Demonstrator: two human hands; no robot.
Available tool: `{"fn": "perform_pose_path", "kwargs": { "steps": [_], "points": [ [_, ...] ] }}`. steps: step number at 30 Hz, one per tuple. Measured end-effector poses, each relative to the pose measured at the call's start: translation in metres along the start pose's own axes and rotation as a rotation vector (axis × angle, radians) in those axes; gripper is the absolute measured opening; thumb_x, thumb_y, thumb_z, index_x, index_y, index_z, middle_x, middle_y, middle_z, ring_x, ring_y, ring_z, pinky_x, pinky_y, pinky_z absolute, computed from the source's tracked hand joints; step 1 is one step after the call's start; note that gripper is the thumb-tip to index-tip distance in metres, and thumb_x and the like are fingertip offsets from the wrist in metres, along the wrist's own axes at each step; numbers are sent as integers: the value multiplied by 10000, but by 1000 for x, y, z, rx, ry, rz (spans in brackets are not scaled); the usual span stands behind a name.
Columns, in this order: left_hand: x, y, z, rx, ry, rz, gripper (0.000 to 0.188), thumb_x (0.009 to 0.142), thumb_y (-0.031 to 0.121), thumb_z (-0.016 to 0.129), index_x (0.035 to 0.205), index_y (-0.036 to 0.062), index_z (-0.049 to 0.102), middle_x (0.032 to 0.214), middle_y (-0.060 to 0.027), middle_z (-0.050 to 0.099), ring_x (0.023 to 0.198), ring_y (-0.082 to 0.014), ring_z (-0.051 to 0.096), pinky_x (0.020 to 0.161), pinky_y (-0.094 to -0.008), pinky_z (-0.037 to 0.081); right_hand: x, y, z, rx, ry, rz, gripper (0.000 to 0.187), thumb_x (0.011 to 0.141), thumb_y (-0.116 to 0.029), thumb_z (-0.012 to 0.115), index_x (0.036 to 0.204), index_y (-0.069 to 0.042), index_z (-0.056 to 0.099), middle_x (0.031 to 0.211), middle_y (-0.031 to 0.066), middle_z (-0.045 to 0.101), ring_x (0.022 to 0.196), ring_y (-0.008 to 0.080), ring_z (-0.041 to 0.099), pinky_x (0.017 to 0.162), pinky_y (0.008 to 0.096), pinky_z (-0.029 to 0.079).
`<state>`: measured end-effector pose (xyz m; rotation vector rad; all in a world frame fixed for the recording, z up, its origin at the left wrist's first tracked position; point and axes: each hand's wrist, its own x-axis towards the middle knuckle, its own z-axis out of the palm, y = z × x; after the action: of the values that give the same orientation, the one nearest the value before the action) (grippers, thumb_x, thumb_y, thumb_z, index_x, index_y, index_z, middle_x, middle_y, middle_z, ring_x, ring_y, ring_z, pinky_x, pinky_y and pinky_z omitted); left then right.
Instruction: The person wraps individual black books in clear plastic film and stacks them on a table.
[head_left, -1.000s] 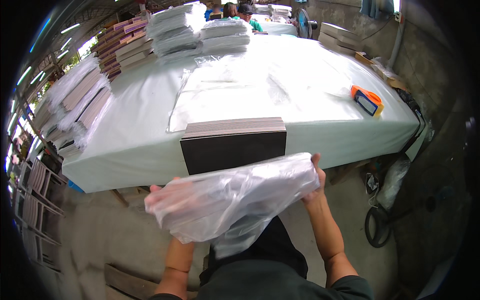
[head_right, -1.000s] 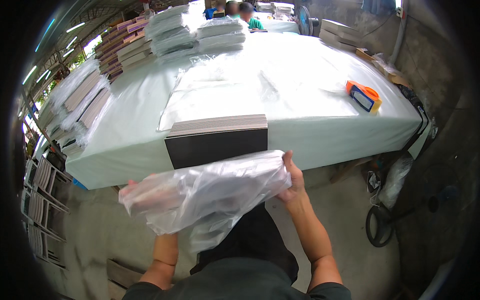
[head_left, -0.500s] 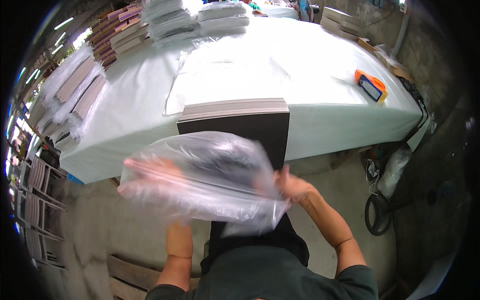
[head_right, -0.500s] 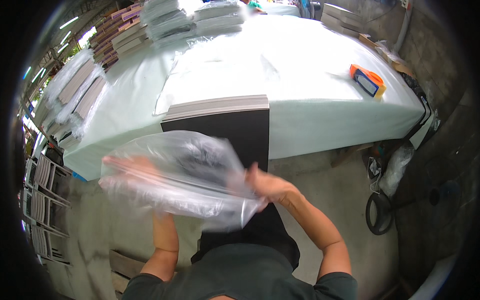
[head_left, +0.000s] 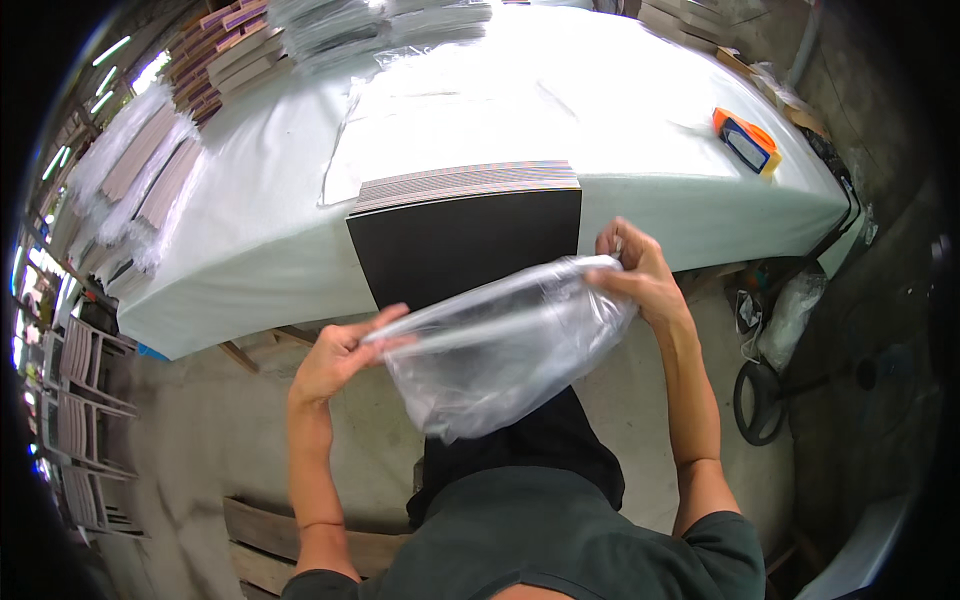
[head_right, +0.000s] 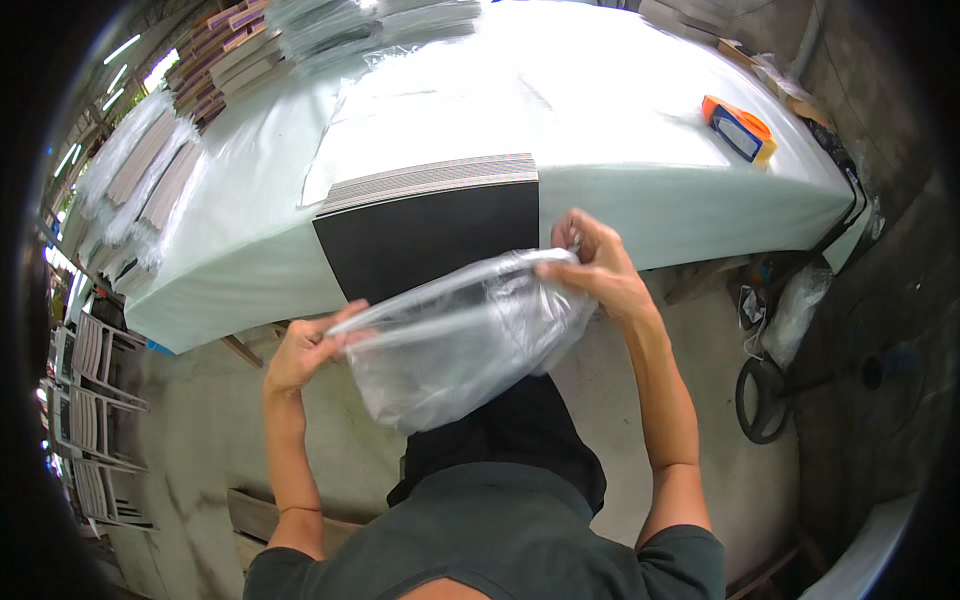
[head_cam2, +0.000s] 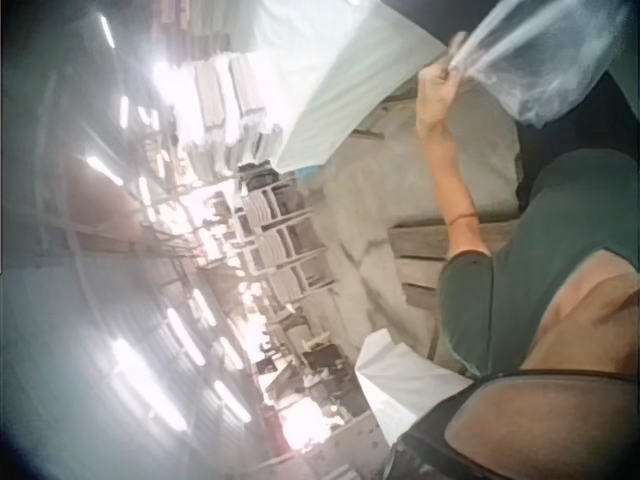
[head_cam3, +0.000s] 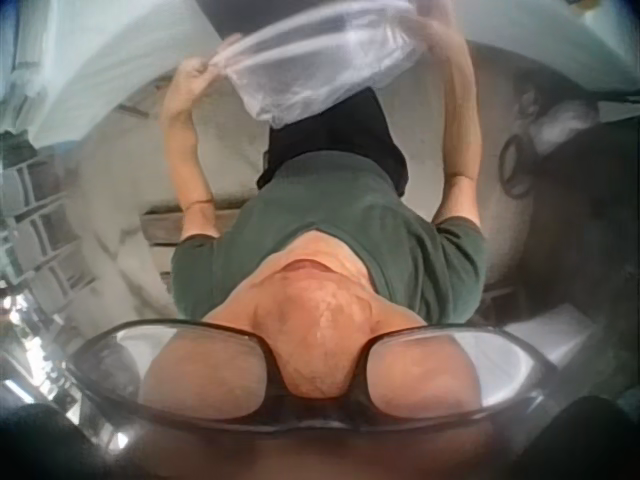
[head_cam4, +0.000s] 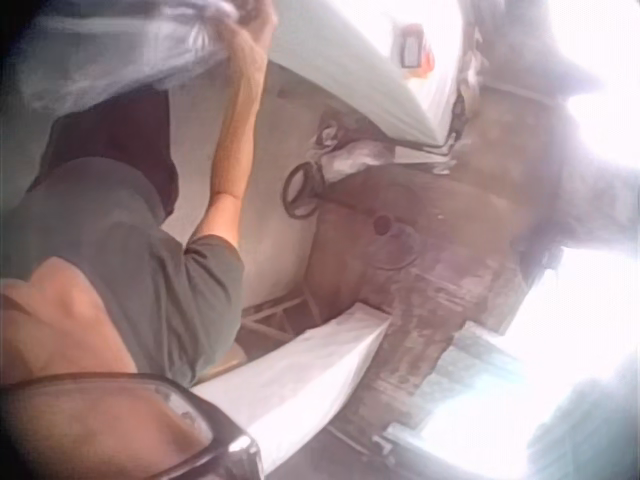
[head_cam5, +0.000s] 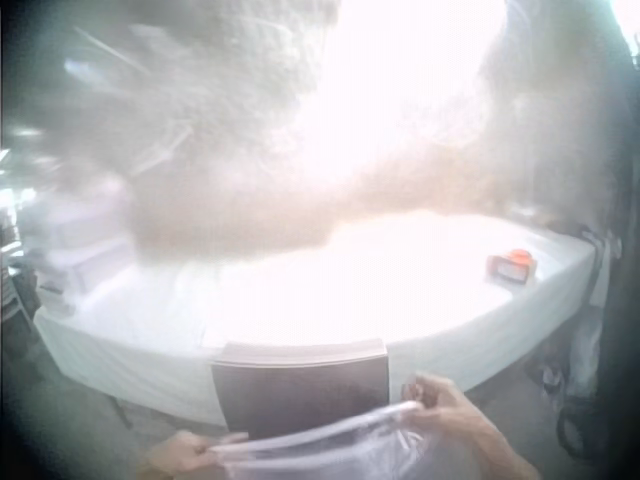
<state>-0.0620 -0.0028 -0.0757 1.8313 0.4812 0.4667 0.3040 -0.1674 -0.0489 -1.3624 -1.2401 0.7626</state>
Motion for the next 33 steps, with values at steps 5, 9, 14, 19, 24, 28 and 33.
{"fn": "perform_pose_path", "kwargs": {
  "steps": [5,9,14,19,24,28,33],
  "points": [
    [27,18,41,325,686,240,475,848,-58,433,1296,96,472,1056,-92,655,526,-41,328,497,-179,348,25,1,25,-583,393,-331,603,701,-32,699,1259,-101,482,728,91,556,561,192,505,565,353,469],
    [35,34,54,468,898,208,503,849,-64,430,1314,126,444,1078,-124,633,520,-57,331,507,-174,351,19,2,37,-847,446,-354,739,689,66,645,1351,-138,388,844,127,545,640,256,476,654,379,455],
    [30,44,49,530,1031,205,502,865,-34,444,1340,127,407,1091,-135,623,530,-53,344,513,-171,359,-10,-13,52,-899,578,-518,496,709,39,627,1183,-78,540,744,117,493,541,256,483,528,388,445],
    [24,52,21,364,965,279,448,896,67,448,1341,63,399,1057,-92,656,587,-29,436,589,-168,397,-31,-57,61,-733,592,-558,89,725,-4,650,765,-8,570,707,71,435,570,162,437,485,303,347],
    [8,50,-29,-289,230,-40,457,846,131,541,1279,7,464,912,-92,662,722,-68,577,699,-228,465,-22,-72,18,-9,18,189,58,743,-8,636,711,4,589,813,44,533,648,88,434,536,226,303],
    [0,-32,-18,-310,193,-304,344,808,194,581,1098,9,577,967,-68,630,860,-136,601,804,-311,477,-1,-12,23,494,225,436,289,743,25,533,1031,26,549,919,106,602,806,181,581,759,309,480],
    [-3,-119,12,-385,34,-579,368,782,217,628,1069,-9,586,1020,-109,624,924,-195,605,880,-339,465,-17,103,26,590,68,646,307,735,32,517,1039,69,539,925,137,620,811,216,617,746,383,514]
  ]
}}
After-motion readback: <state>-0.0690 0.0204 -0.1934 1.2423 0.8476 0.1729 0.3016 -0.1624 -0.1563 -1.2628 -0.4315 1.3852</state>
